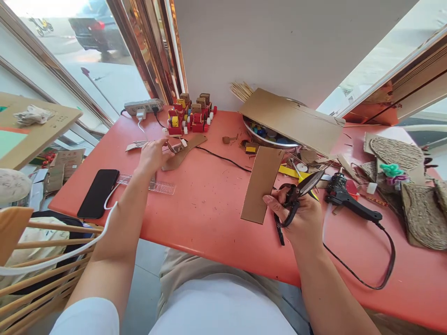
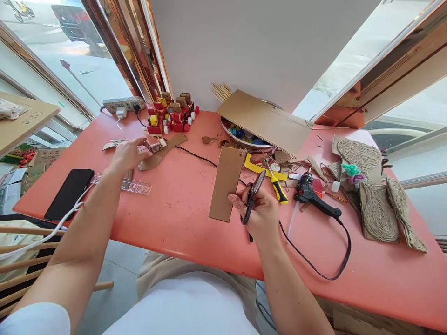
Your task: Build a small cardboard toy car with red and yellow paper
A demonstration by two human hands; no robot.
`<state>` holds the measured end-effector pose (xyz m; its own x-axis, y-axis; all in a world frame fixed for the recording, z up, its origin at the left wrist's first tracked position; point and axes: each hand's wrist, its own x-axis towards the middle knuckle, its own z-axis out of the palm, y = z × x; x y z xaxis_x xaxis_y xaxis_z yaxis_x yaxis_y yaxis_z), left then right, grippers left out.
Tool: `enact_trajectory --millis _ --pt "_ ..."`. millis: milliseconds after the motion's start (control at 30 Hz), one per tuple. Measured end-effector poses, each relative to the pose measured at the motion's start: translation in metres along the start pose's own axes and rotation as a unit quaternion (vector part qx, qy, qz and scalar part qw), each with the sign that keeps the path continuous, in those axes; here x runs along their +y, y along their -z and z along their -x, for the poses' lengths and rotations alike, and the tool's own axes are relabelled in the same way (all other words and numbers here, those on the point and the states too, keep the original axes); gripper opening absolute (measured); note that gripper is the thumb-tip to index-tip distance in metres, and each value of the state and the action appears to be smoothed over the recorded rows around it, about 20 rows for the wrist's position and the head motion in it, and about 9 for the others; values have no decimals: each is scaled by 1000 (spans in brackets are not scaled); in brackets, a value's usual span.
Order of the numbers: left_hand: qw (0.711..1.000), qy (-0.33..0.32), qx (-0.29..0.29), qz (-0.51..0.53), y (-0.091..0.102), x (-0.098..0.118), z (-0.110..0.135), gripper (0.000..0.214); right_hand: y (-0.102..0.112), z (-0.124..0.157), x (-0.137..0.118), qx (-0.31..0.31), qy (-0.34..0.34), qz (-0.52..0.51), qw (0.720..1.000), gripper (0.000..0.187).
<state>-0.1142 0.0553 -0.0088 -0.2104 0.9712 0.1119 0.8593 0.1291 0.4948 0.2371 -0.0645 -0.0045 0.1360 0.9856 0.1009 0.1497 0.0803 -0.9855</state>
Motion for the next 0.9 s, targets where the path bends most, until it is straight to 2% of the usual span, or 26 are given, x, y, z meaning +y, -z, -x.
enact_trajectory --millis 133,367,467,567,667,767,900 --pt "1000 -5 -15 -3 -4 1 -4 20 1 -1 0 26 4 -12 1000 56" --pt "1000 -25 4 -11 5 10 0 30 1 -5 -1 41 8 -28 999 59" --pt "998 -60 -1 -15 4 18 18 35 2 -5 0 49 9 -19 999 53" --pt "980 -178 -78 -31 -10 31 48 34 2 -5 2 54 13 2 998 45" --pt "956 -254 -145 -15 -31 46 79 33 0 -6 4 68 9 32 997 46" --pt "947 -278 -162 0 -45 55 97 34 -3 -7 7 83 5 45 996 53" --pt "946 -289 -145 26 -51 54 99 34 -8 -12 7 101 28 57 993 57"
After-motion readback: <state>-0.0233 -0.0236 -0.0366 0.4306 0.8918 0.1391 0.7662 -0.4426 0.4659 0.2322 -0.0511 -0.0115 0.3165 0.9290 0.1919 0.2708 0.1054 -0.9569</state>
